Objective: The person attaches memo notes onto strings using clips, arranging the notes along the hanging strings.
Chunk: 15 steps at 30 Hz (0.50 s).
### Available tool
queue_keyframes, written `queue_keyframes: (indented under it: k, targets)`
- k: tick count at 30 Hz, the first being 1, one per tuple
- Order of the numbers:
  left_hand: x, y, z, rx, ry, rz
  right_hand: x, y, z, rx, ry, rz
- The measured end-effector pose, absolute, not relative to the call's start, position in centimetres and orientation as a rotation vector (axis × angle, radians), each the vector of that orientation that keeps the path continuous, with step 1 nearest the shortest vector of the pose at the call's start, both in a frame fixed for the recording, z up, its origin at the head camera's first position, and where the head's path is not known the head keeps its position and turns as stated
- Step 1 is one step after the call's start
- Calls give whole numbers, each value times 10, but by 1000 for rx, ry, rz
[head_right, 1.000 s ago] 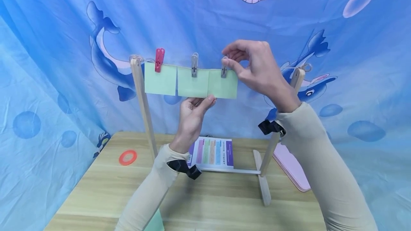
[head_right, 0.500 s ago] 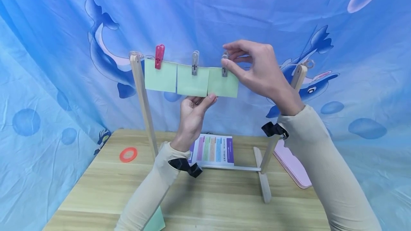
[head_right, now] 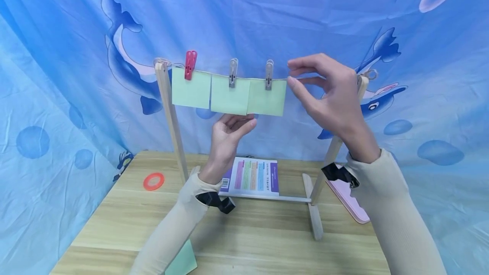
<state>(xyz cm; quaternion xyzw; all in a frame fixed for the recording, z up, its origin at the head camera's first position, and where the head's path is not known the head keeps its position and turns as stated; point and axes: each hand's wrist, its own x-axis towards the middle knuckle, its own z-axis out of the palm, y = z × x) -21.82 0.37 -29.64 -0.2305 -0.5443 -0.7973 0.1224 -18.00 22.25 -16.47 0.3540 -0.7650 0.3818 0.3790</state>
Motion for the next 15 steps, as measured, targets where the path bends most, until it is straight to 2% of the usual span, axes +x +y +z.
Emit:
queue_keyframes:
  k: [5,15]
  targets:
    - [-213,-7,-314,-688,-1696,-2238,-172,229,-187,937,-1993,998]
    - [-192,-29,-356,-654,-1959,-2141,-164,242,-254,940,-2144,893]
